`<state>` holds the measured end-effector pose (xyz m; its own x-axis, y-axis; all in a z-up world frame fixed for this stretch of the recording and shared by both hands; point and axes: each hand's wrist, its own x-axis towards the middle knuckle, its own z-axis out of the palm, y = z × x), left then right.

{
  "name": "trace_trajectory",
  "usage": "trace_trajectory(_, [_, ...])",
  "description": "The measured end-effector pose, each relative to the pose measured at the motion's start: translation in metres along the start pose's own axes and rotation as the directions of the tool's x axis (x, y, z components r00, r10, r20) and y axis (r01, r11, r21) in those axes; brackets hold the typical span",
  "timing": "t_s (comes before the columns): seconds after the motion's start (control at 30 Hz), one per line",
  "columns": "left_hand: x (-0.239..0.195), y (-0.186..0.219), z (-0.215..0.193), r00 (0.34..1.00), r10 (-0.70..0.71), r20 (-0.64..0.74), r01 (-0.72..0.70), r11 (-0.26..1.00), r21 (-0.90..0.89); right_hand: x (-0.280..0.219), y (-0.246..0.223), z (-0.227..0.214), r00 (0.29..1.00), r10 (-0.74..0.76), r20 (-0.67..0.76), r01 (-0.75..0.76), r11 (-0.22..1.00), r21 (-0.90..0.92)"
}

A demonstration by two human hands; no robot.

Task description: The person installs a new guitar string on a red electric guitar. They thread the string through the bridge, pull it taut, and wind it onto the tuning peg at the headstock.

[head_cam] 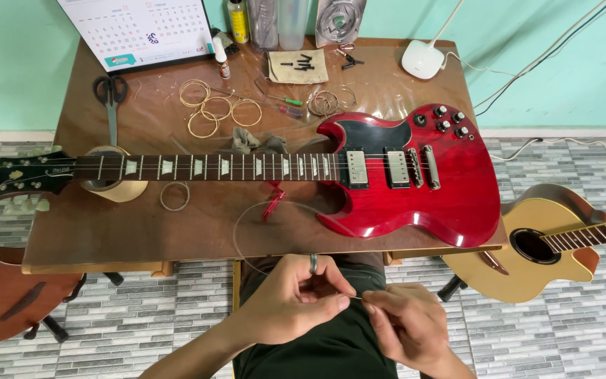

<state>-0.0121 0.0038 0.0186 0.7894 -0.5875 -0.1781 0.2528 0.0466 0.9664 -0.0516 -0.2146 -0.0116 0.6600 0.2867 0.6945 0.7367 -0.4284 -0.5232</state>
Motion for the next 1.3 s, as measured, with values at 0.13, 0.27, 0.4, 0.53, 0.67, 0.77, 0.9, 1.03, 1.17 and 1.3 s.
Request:
trace_trajectory(0.13, [0.003,0.006,0.004,0.997,-0.065,-0.047,0.068,0.996,0.05,0.002,0.0,0.003,0.998,0.046,-0.03,-0.044,0.998,0.04])
trace_trajectory(0.27, [0.003,0.005,0.007,0.996,-0.049,-0.073,0.052,0.997,0.049,-0.002,0.001,0.002,0.993,0.103,-0.05,-0.101,0.994,0.032])
trace_trajectory(0.4, [-0.002,0.016,-0.011,0.938,0.341,-0.058,-0.293,0.872,0.391,-0.023,0.016,-0.008,0.932,0.342,-0.117,-0.329,0.937,0.118])
trace_trajectory(0.53, [-0.007,0.011,-0.03,0.891,0.426,-0.158,-0.249,0.748,0.615,-0.019,0.03,-0.027,0.802,0.596,-0.034,-0.591,0.801,0.091])
trace_trajectory(0.67, [0.015,-0.029,-0.002,0.874,0.485,-0.037,-0.285,0.572,0.77,-0.001,0.025,-0.02,0.79,0.517,0.33,-0.508,0.853,-0.121])
trace_trajectory(0.77, [0.03,-0.036,0.011,0.897,0.44,0.043,-0.326,0.592,0.737,-0.002,0.024,-0.016,0.775,0.517,0.363,-0.561,0.827,0.02])
trace_trajectory(0.9, [0.039,-0.024,-0.001,0.862,0.507,-0.009,-0.364,0.632,0.684,-0.013,0.042,-0.036,0.748,0.625,0.225,-0.647,0.761,0.037])
trace_trajectory(1.03, [0.064,-0.04,0.009,0.872,0.489,0.007,-0.357,0.625,0.694,-0.002,0.044,-0.033,0.772,0.598,0.217,-0.605,0.795,-0.042])
trace_trajectory(1.17, [0.092,-0.045,0.016,0.916,0.4,0.037,-0.343,0.73,0.591,-0.024,0.071,-0.031,0.799,0.595,0.086,-0.601,0.789,0.131])
trace_trajectory(1.3, [0.104,-0.042,0.013,0.949,0.311,-0.054,-0.242,0.826,0.509,-0.036,0.09,-0.048,0.775,0.632,0.017,-0.618,0.751,0.235])
